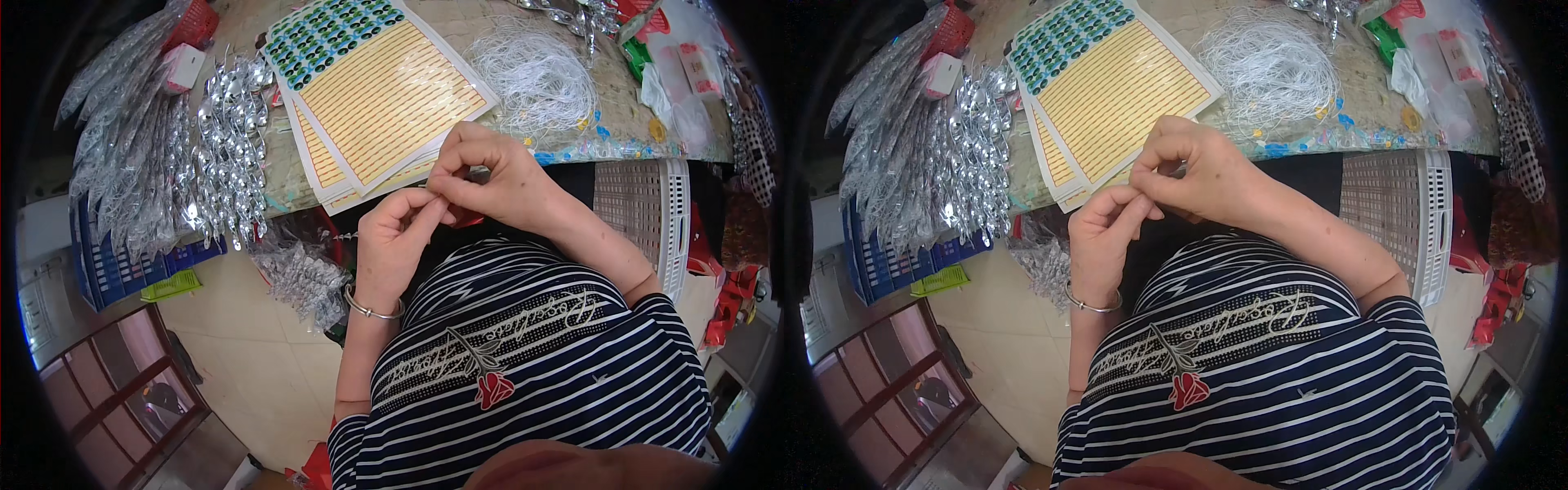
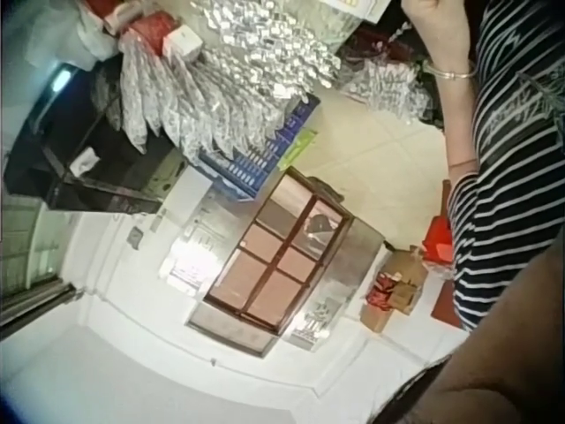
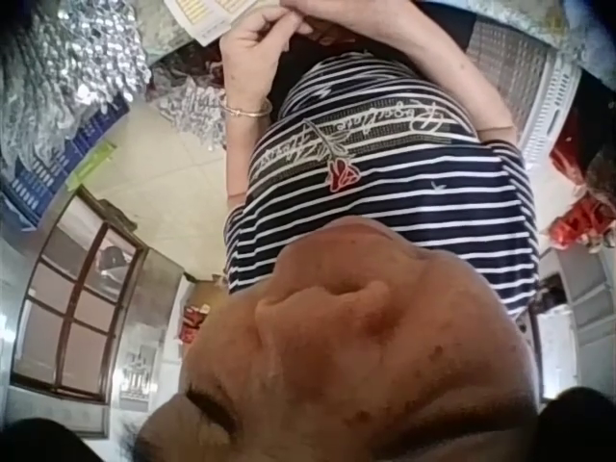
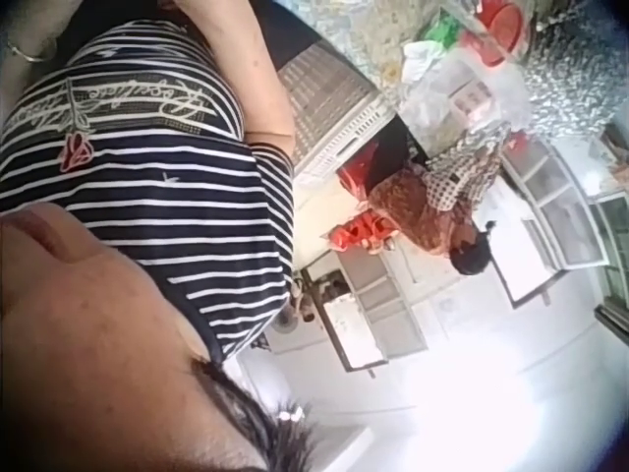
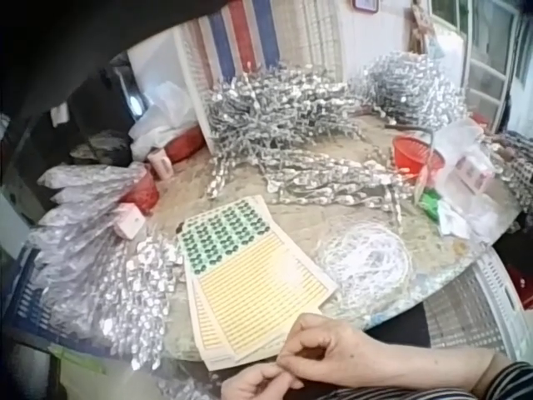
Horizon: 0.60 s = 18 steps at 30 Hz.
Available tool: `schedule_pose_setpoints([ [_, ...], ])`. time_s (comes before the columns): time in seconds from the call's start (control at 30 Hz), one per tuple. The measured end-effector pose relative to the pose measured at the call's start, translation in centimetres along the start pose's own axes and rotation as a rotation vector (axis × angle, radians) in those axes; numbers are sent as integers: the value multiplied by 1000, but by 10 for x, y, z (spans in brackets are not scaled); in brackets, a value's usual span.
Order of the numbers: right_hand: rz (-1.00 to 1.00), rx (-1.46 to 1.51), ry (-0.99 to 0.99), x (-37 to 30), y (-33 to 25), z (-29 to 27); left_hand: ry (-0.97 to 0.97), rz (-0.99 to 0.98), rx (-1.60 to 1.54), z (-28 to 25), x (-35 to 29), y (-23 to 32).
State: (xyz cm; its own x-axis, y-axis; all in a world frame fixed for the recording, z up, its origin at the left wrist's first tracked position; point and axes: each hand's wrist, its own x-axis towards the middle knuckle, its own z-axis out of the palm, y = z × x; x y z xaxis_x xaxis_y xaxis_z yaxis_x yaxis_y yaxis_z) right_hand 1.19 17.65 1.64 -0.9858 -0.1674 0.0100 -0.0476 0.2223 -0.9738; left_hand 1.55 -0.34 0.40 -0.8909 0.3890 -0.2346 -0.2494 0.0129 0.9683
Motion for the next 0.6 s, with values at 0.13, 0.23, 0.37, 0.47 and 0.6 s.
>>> schedule_pose_setpoints([
  [0.13,79,252,8,-2,8,1,41,-48,-98,2,-1,-2],
  [0.23,119,222,2,-5,3,1,105,-14,-255,6,-1,-1],
  [0.37,149,311,9,-7,5,1,136,13,-238,5,0,-3],
  [0.47,148,281,19,-9,7,0,162,25,-234,5,0,-3],
  [0.6,228,363,1,-10,7,-2,169,38,-208,6,-1,-4],
])
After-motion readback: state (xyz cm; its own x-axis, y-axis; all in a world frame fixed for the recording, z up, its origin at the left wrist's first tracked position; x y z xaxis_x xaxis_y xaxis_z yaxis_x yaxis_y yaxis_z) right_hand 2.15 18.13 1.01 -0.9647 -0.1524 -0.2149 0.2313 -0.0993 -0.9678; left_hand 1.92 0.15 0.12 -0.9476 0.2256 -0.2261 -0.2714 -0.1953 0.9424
